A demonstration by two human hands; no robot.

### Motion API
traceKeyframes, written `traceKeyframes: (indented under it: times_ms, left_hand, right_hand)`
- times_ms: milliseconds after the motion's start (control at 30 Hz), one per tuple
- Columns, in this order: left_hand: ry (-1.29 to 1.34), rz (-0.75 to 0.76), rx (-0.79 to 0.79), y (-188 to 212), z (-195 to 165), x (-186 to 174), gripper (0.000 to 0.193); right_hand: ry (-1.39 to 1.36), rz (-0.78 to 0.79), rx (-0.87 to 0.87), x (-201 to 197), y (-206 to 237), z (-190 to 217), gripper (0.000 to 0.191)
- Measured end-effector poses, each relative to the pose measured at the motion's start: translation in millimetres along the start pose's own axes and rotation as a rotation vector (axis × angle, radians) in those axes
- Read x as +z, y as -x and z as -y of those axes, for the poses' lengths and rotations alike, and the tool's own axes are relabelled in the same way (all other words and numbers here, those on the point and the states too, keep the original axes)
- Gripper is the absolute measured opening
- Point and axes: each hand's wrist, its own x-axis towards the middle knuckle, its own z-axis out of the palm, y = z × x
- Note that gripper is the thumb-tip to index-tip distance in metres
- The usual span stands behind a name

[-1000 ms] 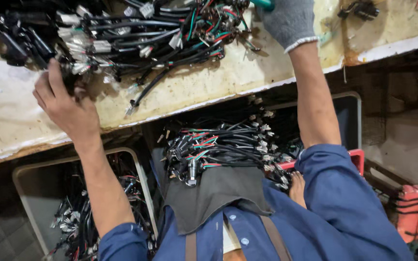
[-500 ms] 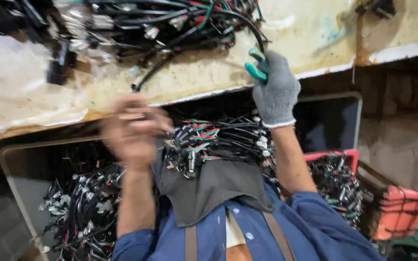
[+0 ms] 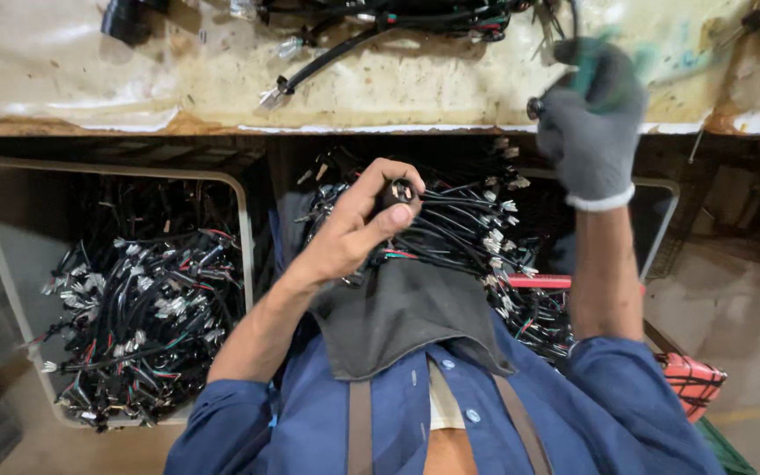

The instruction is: The person holds a cable harness on their lap and uses pliers to cut and strip insulation from the wire ends, then places the processed harnesses onto the workbench and picks up the next one, repeating this cycle continuously.

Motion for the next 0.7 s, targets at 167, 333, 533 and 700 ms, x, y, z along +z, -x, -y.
traceKeyframes:
  times_ms: [167, 333, 533, 700]
  left_hand:
    - [-0.155, 0.073, -0.148, -10.0, -7.1, -1.5, 0.046]
    - [-0.2, 0.08, -0.105, -20.7, -3.1, 10.5, 0.033]
    - [-0.383, -0.092, 0.03, -2.8, 9.6, 12.6, 0.028]
    - [-0.423, -0.024, 0.042, 3.7, 3.0, 15.0, 0.03]
  right_hand:
    - [0.359, 0.208, -0.499, 10.3, 49.0, 21.4, 0.021]
    - [0.475, 0.494, -0.719, 22.7, 51.9, -13.3, 0.02]
    - [-0.14, 0.183, -0.183, 29.2, 76.3, -23.2, 0.018]
    - [-0.879, 0.188, 0.213, 48.3, 97.5, -13.3, 0.017]
